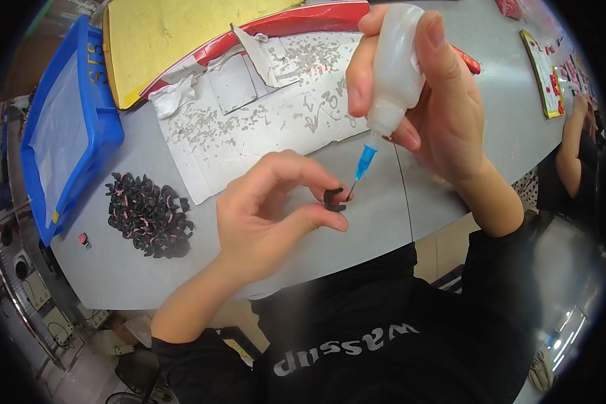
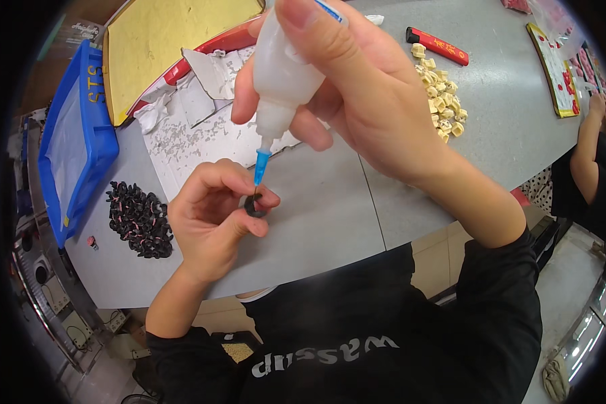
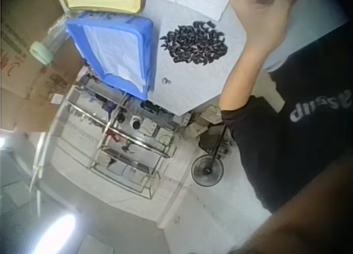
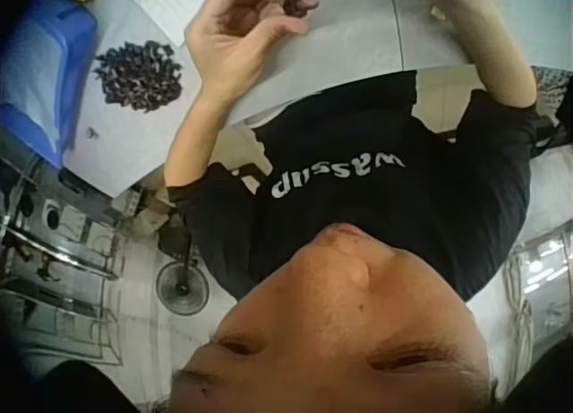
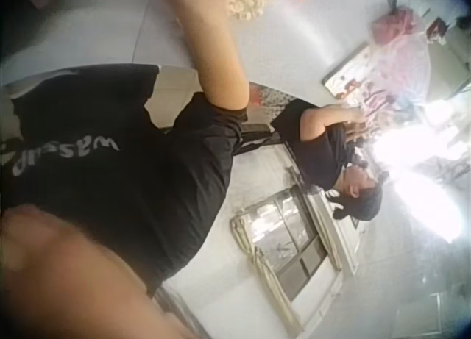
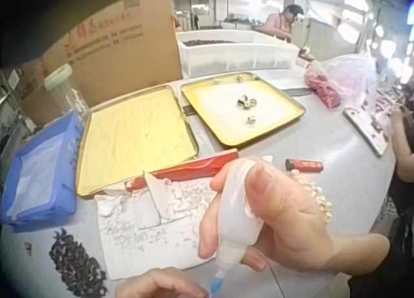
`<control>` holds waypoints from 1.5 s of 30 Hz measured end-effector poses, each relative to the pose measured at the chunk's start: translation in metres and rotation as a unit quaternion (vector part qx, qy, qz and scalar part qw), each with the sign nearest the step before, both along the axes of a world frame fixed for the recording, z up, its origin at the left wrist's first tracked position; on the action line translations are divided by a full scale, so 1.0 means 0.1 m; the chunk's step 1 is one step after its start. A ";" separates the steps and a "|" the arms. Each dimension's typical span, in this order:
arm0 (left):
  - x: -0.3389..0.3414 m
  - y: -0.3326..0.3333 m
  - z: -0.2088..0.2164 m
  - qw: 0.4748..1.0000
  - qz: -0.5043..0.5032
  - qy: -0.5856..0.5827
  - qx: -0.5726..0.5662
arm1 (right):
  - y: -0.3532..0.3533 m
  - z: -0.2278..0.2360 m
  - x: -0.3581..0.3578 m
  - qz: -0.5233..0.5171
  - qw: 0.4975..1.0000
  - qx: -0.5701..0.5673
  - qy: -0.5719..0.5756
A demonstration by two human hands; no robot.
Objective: Assembling small plastic toy components by applying glue and joining parts together.
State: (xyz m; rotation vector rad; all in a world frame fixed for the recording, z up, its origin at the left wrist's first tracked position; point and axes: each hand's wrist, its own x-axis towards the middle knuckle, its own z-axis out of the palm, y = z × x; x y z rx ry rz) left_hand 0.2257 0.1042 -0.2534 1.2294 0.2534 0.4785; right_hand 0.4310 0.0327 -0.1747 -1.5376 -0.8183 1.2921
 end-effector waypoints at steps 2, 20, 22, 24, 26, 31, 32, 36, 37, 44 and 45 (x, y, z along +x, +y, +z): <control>0.01 -0.01 0.01 0.999 -0.005 -0.001 0.042 | -0.02 -0.12 -0.05 -0.006 0.999 0.036 0.034; -0.01 -0.01 -0.01 0.970 0.014 0.019 0.242 | 0.02 -0.54 -0.22 0.011 0.964 0.262 0.035; -0.01 -0.01 -0.01 0.969 0.014 0.017 0.245 | 0.02 -0.54 -0.22 0.009 0.964 0.262 0.036; -0.01 -0.01 0.00 0.969 0.015 0.021 0.247 | 0.02 -0.53 -0.23 0.015 0.968 0.249 0.028; -0.02 -0.01 -0.01 0.968 0.016 0.023 0.249 | 0.02 -0.53 -0.23 0.015 0.969 0.247 0.019; 0.02 -0.08 -0.03 0.976 0.077 0.024 0.203 | 0.02 -0.52 -0.24 0.020 0.970 0.242 0.020; 0.03 -0.08 -0.02 0.976 0.076 0.024 0.203 | 0.02 -0.52 -0.25 0.015 0.972 0.236 0.014; 0.03 -0.07 -0.02 0.975 0.075 0.026 0.206 | 0.03 -0.50 -0.18 0.049 0.965 0.247 0.068; 0.03 -0.07 -0.01 0.976 0.076 0.029 0.204 | 0.01 -0.45 -0.18 0.049 0.965 0.247 0.069; 0.03 -0.06 -0.01 0.974 0.068 0.031 0.212 | -0.02 -0.32 -0.16 0.031 0.980 0.156 0.120; 0.03 -0.06 -0.01 0.974 0.067 0.029 0.213 | -0.02 -0.32 -0.16 0.031 0.980 0.156 0.118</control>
